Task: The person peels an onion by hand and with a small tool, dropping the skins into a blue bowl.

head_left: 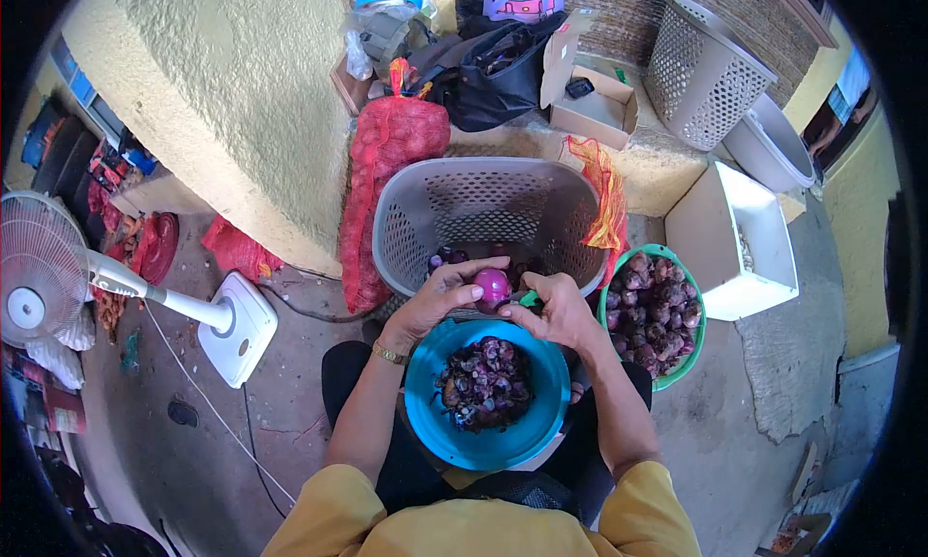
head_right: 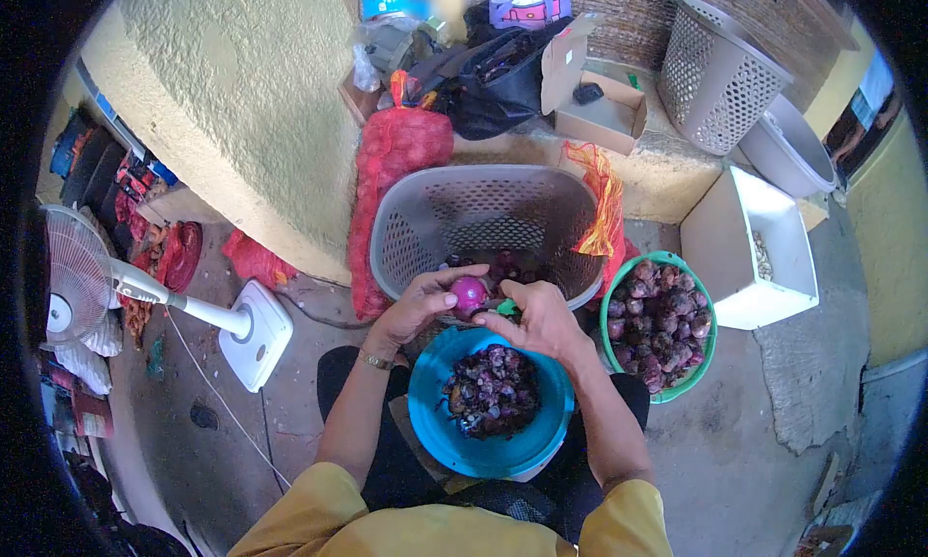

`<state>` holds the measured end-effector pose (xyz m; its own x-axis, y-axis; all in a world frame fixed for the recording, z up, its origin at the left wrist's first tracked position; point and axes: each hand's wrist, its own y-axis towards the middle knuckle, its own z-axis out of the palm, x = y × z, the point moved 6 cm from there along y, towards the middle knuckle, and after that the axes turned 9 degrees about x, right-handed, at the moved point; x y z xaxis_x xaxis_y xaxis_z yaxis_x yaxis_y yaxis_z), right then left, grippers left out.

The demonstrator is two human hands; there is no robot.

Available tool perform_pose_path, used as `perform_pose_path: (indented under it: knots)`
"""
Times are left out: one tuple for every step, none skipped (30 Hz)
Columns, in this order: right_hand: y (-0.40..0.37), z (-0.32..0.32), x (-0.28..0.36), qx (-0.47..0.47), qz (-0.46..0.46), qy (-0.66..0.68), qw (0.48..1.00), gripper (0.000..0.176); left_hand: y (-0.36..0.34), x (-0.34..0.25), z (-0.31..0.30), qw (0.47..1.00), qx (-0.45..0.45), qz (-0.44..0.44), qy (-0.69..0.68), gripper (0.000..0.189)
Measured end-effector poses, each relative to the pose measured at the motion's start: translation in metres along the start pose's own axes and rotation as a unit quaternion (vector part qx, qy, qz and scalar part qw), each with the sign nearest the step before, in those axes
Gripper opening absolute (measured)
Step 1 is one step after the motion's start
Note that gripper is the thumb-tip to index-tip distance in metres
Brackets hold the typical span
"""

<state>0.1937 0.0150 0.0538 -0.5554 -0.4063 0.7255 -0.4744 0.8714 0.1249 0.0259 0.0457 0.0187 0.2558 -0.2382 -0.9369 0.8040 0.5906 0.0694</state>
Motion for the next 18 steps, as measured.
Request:
perform_pose_path:
  knots:
    - [0.0001, 0.0005, 0.0000, 0.000, -0.003, -0.002, 1.000, 0.047, 0.0001, 0.0001, 0.0003, 1.000, 0.000, 0.000, 0.000, 0.062]
    - [0.0002, 0.0010, -0.0001, 0.001, -0.006, -0.005, 1.000, 0.046, 0.0001, -0.0004, -0.0002, 1.000, -0.008, 0.002, 0.012, 0.062]
    - [0.0006, 0.0017, -0.0008, 0.001, -0.006, -0.005, 1.000, 0.046, -0.0003, -0.0008, -0.0008, 1.000, -0.016, 0.004, 0.024, 0.063]
    - [0.0011, 0.0027, -0.0015, 0.004, -0.007, -0.008, 1.000, 0.046, -0.0005, -0.0006, -0.0009, 1.000, -0.016, 0.004, 0.024, 0.063]
    - [0.0014, 0.0032, -0.0018, 0.006, -0.008, -0.012, 1.000, 0.045, -0.0005, -0.0001, -0.0012, 1.000, -0.018, 0.003, 0.022, 0.063]
    - [0.0014, 0.0032, -0.0017, 0.006, -0.008, -0.012, 1.000, 0.045, -0.0005, 0.0003, -0.0014, 1.000, -0.020, 0.002, 0.020, 0.063]
    - [0.0013, 0.0035, -0.0017, 0.008, -0.006, -0.013, 1.000, 0.045, -0.0005, 0.0003, -0.0014, 1.000, -0.020, 0.002, 0.020, 0.063]
    - [0.0014, 0.0039, -0.0016, 0.009, -0.004, -0.013, 1.000, 0.045, -0.0007, 0.0000, -0.0014, 1.000, -0.019, 0.003, 0.020, 0.063]
    - [0.0015, 0.0040, -0.0013, 0.009, -0.004, -0.014, 1.000, 0.045, -0.0009, -0.0005, -0.0012, 1.000, -0.017, 0.004, 0.019, 0.063]
    - [0.0015, 0.0041, -0.0009, 0.008, -0.005, -0.004, 1.000, 0.045, -0.0011, -0.0009, -0.0011, 1.000, -0.018, 0.004, 0.019, 0.063]
    - [0.0015, 0.0042, -0.0008, 0.007, -0.006, 0.005, 1.000, 0.045, -0.0013, -0.0014, -0.0006, 1.000, -0.017, 0.003, 0.017, 0.063]
    - [0.0013, 0.0044, -0.0011, 0.007, -0.005, 0.005, 1.000, 0.045, -0.0014, -0.0016, -0.0001, 1.000, -0.017, 0.002, 0.015, 0.063]
    - [0.0011, 0.0041, -0.0020, 0.006, -0.004, 0.004, 1.000, 0.045, -0.0012, -0.0014, 0.0000, 1.000, -0.016, 0.002, 0.015, 0.063]
    - [0.0011, 0.0036, -0.0028, 0.004, -0.003, 0.002, 1.000, 0.045, -0.0010, -0.0015, -0.0002, 1.000, -0.018, 0.004, 0.018, 0.063]
    - [0.0013, 0.0038, -0.0037, 0.004, -0.003, 0.002, 1.000, 0.045, -0.0010, -0.0016, -0.0005, 1.000, -0.020, 0.006, 0.021, 0.062]
    - [0.0015, 0.0038, -0.0036, 0.001, -0.010, -0.002, 1.000, 0.045, -0.0010, -0.0015, -0.0005, 1.000, -0.020, 0.006, 0.021, 0.062]
    - [0.0016, 0.0036, -0.0030, -0.002, -0.018, -0.007, 1.000, 0.045, -0.0007, -0.0018, -0.0006, 0.999, -0.021, 0.008, 0.027, 0.063]
    - [0.0016, 0.0028, -0.0022, -0.003, -0.018, -0.007, 1.000, 0.045, -0.0002, -0.0023, -0.0007, 0.999, -0.023, 0.009, 0.033, 0.063]
